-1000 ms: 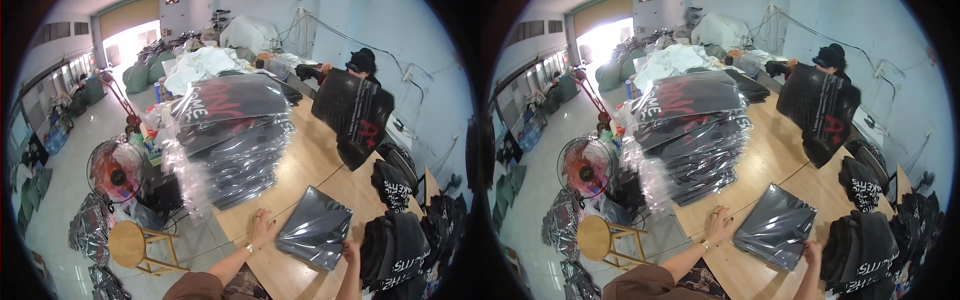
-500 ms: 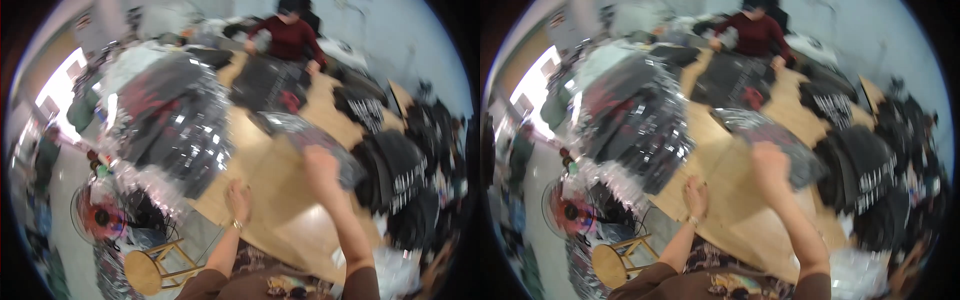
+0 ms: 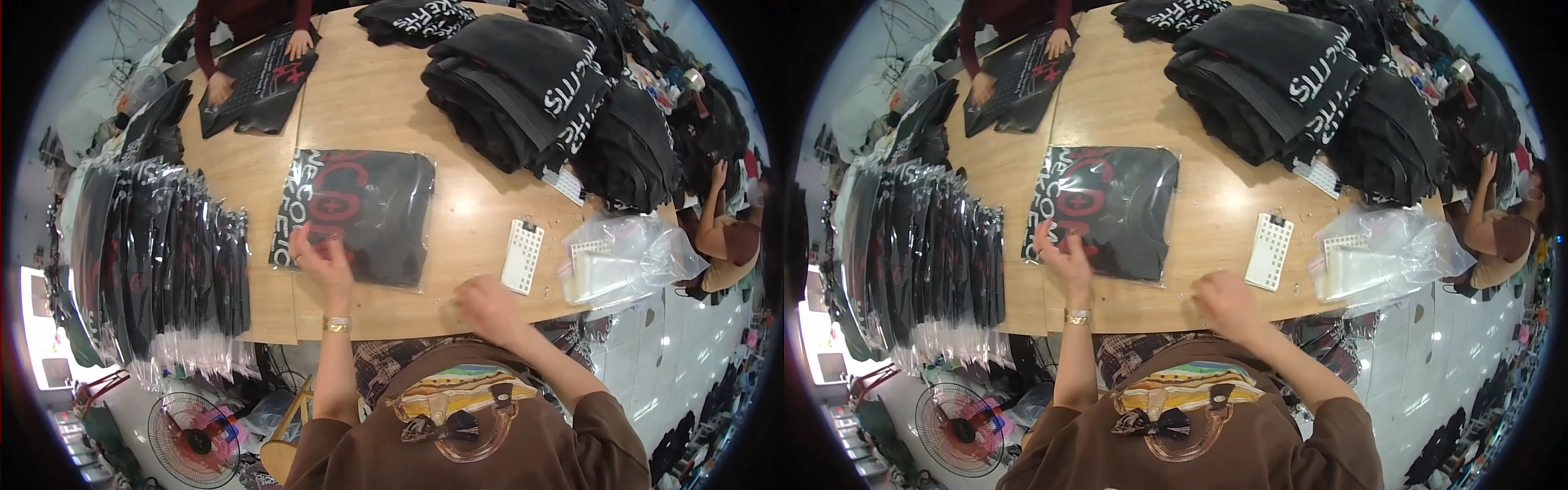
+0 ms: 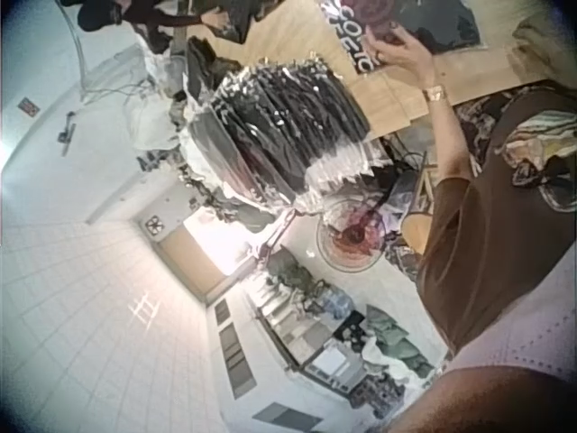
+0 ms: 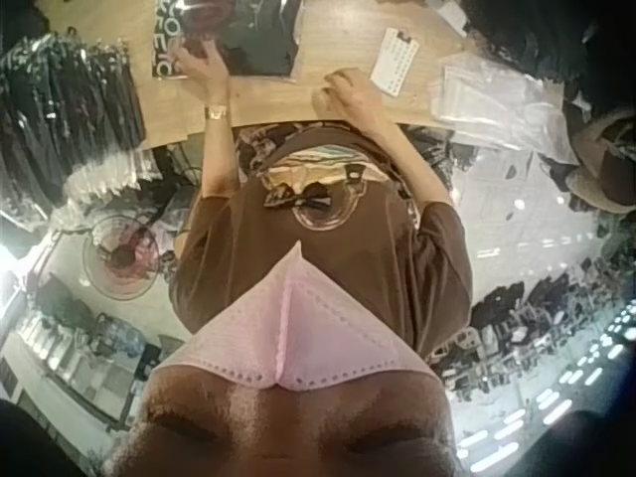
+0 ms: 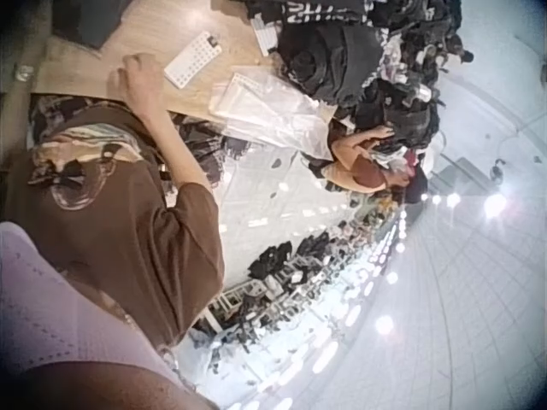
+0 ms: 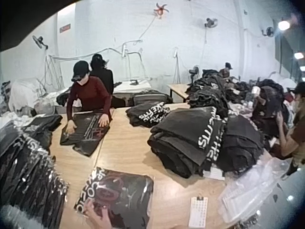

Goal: Fold black t-shirts, place them into plastic bags, and apply adhesive labels to the packages.

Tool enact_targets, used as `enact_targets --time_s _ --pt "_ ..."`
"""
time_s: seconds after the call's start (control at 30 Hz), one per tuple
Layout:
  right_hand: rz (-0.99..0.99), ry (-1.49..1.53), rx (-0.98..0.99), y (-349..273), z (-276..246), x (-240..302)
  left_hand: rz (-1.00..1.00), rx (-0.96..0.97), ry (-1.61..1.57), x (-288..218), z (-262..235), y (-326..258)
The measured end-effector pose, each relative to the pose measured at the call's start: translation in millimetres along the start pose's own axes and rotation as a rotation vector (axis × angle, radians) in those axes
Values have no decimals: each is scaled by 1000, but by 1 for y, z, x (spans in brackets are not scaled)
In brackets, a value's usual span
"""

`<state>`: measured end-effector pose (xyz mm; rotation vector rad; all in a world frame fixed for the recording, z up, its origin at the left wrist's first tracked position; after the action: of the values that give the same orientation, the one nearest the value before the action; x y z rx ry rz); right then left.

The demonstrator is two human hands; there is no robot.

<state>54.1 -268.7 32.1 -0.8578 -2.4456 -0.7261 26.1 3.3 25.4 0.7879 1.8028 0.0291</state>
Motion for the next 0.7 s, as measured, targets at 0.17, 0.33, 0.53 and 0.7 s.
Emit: enact_targets --time_s 0.17,0.33,0.53,0.7 --pt "105 -244 -49 -31 -35 -57 442 448 440 -36 76 -40" --pt "218 -289 -54 -62 -18 -81 449 640 610 -8 90 -51" --pt "114 -295 -32 -72 -6 -82 -303 -27 -600 2 -7 52" --pt "0 -258 -21 -63 -4 -78 -10 -561 -649 -58 -111 90"
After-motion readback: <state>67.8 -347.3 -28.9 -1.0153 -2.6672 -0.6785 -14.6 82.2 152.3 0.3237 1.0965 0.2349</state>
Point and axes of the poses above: each hand's wrist, its own y-axis towards the middle knuckle, its own z-axis out of the palm, x = y × z, the point moved 6 cm from there along y, towards the middle knuckle, and after that the axes turned 3 degrees about -x, right-handed, at the moved point
